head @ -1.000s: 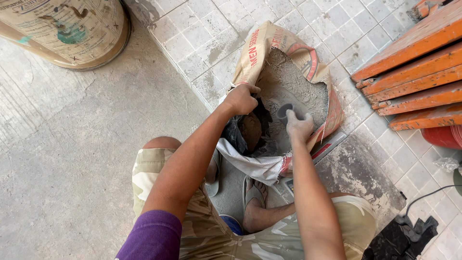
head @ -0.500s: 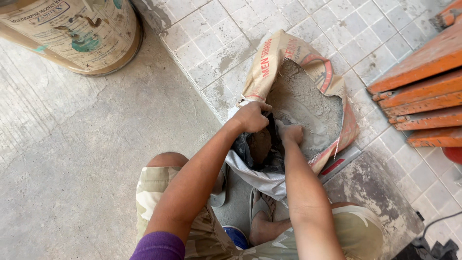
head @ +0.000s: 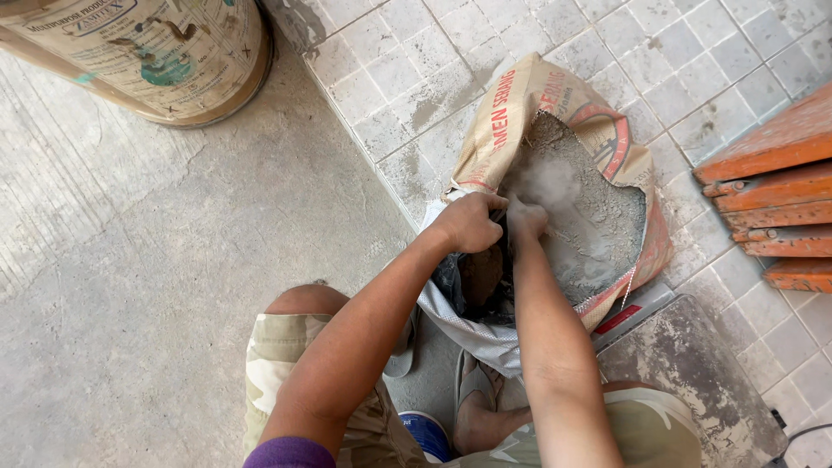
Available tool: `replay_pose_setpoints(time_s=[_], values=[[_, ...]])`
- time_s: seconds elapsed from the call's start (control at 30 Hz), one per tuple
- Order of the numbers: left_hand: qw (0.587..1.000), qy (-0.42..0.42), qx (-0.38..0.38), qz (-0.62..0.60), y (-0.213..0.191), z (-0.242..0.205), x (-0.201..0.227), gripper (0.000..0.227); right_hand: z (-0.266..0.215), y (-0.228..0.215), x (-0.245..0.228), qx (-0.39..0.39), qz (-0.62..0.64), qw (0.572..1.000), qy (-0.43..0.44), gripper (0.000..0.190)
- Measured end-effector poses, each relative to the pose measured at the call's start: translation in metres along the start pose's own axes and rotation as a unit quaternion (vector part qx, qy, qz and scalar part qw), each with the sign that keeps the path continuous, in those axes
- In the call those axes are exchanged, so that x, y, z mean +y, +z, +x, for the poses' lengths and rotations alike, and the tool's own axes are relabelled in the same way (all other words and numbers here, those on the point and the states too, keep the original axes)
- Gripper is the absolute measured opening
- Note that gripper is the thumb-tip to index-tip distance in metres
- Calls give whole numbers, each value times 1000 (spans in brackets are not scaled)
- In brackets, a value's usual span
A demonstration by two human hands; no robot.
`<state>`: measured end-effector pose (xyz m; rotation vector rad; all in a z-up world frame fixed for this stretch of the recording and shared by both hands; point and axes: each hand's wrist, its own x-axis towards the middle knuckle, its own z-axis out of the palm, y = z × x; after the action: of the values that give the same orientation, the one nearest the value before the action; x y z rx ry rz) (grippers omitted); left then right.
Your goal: The person scoops gray powder from a large sack into a black plastic bag using a small scoop, then places the bag on a digital scale to check weight. The person ties the bag and sets it aside, repeating the process with a new bag.
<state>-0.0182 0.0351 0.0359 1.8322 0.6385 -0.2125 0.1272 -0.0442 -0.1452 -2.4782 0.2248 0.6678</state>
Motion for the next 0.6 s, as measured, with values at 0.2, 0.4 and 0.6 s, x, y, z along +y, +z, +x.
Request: replay_pose_setpoints(time_s=[0.2, 0.4, 0.6], values=[[1000, 1, 0, -3, 2, 1, 1, 53, -62, -42, -27, -53, 54, 997, -17, 53], [1000, 10, 15, -11, 7, 6, -2, 54, 2, 12, 11, -36, 308, 951, -8, 38], [999, 26, 27, -7, 2, 6, 4, 54, 0, -25, 14, -80, 520, 850, 14, 22]])
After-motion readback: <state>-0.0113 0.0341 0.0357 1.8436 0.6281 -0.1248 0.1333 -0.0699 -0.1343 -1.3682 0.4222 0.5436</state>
